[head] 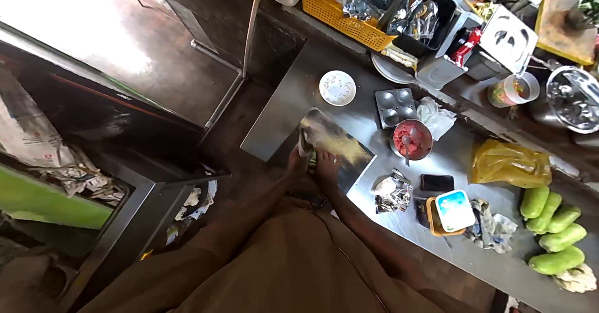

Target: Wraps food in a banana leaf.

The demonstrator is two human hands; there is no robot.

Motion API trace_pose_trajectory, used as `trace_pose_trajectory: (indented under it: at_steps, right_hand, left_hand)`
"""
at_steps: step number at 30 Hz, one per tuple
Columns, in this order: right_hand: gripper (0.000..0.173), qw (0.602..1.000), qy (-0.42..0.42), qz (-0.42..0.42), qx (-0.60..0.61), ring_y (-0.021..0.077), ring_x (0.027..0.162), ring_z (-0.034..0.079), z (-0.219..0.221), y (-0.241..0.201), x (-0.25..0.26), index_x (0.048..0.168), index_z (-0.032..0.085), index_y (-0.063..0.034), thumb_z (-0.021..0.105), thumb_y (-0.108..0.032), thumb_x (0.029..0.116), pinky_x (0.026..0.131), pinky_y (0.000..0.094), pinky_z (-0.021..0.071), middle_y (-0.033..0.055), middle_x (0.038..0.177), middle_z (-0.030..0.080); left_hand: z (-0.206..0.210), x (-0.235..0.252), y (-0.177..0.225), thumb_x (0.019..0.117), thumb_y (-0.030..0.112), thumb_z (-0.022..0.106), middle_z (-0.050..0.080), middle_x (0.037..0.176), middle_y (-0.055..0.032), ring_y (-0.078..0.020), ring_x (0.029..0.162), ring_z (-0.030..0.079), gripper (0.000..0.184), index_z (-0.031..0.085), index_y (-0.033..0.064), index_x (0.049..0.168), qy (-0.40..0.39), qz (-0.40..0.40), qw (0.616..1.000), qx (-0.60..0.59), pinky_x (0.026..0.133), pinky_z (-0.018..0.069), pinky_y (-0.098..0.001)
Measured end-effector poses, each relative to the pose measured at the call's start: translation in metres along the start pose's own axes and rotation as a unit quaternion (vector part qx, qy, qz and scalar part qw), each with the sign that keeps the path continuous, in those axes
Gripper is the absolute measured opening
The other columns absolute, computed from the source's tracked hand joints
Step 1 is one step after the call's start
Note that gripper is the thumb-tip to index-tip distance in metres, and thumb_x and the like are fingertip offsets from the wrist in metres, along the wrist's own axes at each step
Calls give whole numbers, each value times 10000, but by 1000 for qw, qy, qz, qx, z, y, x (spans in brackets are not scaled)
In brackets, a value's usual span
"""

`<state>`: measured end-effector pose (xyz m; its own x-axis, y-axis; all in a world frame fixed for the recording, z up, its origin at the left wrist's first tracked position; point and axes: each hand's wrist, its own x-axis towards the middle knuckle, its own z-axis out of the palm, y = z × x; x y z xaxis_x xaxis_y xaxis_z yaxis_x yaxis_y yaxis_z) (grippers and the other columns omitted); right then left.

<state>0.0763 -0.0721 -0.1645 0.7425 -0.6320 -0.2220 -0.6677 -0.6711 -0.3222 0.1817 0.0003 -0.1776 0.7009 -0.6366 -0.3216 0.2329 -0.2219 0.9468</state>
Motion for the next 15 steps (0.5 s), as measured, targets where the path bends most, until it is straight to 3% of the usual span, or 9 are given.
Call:
trace_pose_trajectory:
  at_steps: [3, 5, 6, 7, 9, 11, 13, 15]
  right_hand:
    - [795, 1000, -6, -9, -2, 311, 1372, 509, -2, 2, -3, 1463, 547, -169, 858, -354, 755, 1171, 668, 273, 64, 1474, 568]
    - [571, 998, 27, -36, 44, 328, 1374, 507, -1, 7, -9, 1352, 652, -102, 786, -287, 829, 1176, 646, 260, 114, 1451, 589]
    - [530, 996, 45, -48, 63, 311, 1386, 497, 4, 12, -10, 1316, 671, -105, 767, -318, 839, 1189, 620, 263, 113, 1450, 590]
    - [601, 994, 50, -51, 77, 289, 1430, 457, 7, 16, -10, 1368, 632, -114, 758, -377, 843, 1206, 598, 263, 103, 1506, 544]
    - [920, 986, 34, -44, 158, 268, 1535, 299, 1, 25, -9, 1563, 420, -121, 797, -478, 804, 1231, 583, 258, 89, 1665, 334]
    - [1080, 957, 75, -36, 278, 322, 1538, 277, 1, 42, -9, 1599, 332, -89, 878, -378, 713, 1208, 590, 333, 157, 1679, 257]
    - [953, 926, 113, 16, 358, 355, 1468, 385, 2, 57, -21, 1552, 384, -13, 859, -162, 740, 1181, 523, 403, 240, 1606, 343]
    - [766, 917, 97, 125, 368, 327, 1230, 597, 3, 63, -33, 1495, 424, 1, 808, -124, 844, 1013, 469, 542, 255, 1409, 533]
  left_hand:
    - [-9, -6, 9, 1005, 157, 585, 662, 1283, -122, -221, 1246, 596, 317, 643, 45, 1296, -102, 128, 964, 211, 1107, 468, -443]
    - [-11, -3, 10, 954, 191, 639, 620, 1388, -123, -275, 1368, 519, 379, 649, 66, 1312, -155, 210, 887, 381, 1168, 389, -496]
    - [-9, 1, 10, 940, 226, 652, 608, 1402, -116, -283, 1387, 500, 381, 653, 80, 1291, -169, 224, 856, 434, 1175, 384, -496]
    - [-6, 3, 10, 934, 235, 658, 599, 1412, -113, -285, 1391, 497, 379, 654, 80, 1279, -176, 225, 838, 465, 1175, 390, -487]
    - [-2, 6, 13, 923, 237, 679, 594, 1403, -142, -309, 1363, 518, 378, 652, 42, 1246, -182, 217, 823, 492, 1151, 418, -481]
    - [0, 7, 14, 918, 174, 678, 587, 1408, -160, -328, 1354, 524, 364, 643, 16, 1245, -182, 212, 814, 510, 1141, 424, -486]
    - [0, 7, 10, 928, 109, 642, 587, 1406, -160, -324, 1364, 514, 315, 648, 13, 1228, -169, 218, 806, 524, 1158, 405, -484]
    - [2, 3, 8, 954, 109, 598, 582, 1429, -133, -309, 1406, 479, 290, 658, 46, 1231, -162, 239, 790, 542, 1202, 344, -496]
